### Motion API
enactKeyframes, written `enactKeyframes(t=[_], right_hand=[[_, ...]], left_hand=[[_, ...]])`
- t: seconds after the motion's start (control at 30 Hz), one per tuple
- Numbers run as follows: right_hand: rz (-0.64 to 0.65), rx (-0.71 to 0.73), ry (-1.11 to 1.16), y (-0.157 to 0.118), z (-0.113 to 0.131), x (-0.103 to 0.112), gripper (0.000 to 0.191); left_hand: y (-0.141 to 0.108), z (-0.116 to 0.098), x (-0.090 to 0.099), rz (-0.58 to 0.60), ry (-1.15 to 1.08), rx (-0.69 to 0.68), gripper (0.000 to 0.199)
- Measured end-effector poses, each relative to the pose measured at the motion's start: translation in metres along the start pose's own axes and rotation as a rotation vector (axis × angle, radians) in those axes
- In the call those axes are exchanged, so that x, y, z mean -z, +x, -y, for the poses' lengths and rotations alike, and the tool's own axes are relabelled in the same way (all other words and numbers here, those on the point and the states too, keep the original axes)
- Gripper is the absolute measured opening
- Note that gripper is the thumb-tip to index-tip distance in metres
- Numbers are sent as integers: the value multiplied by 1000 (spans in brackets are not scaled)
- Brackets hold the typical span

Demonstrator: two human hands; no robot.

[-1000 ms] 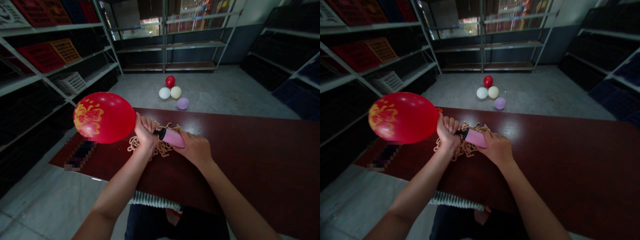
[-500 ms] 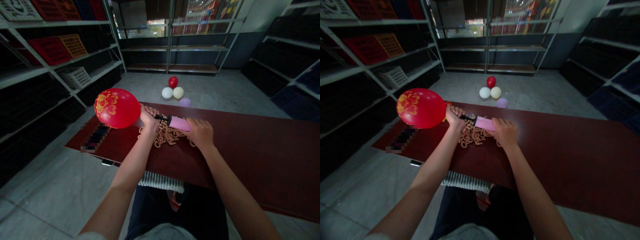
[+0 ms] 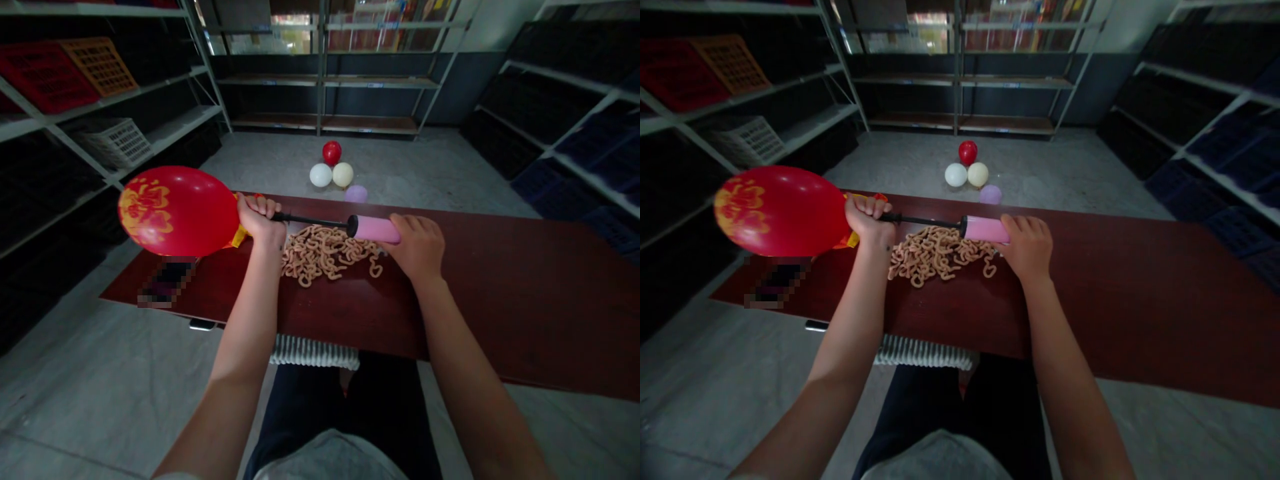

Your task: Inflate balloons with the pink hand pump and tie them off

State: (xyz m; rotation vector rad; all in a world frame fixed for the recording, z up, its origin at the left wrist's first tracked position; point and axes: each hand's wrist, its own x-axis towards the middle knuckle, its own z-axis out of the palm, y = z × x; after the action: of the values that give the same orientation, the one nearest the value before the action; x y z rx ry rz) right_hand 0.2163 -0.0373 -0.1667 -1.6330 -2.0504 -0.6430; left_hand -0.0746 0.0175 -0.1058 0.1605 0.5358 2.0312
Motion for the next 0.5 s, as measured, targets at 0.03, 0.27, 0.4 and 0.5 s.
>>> enactKeyframes(t=[0.03,0.27,0.4,0.5], right_hand=[[2,-12,10,-1,1,1,46],[39,10,46,-3,7,5,52],[91,23,84,-2,19,12,45],[111,40,134,-2,38,21,49]], left_hand=[[-3,-3,-2,18,1,-10,50],[-21,-12,-13,71,96,-82,53],[-34,-1,-16,115,112,-63,56],[-47,11,-18,162,111,-8,57]])
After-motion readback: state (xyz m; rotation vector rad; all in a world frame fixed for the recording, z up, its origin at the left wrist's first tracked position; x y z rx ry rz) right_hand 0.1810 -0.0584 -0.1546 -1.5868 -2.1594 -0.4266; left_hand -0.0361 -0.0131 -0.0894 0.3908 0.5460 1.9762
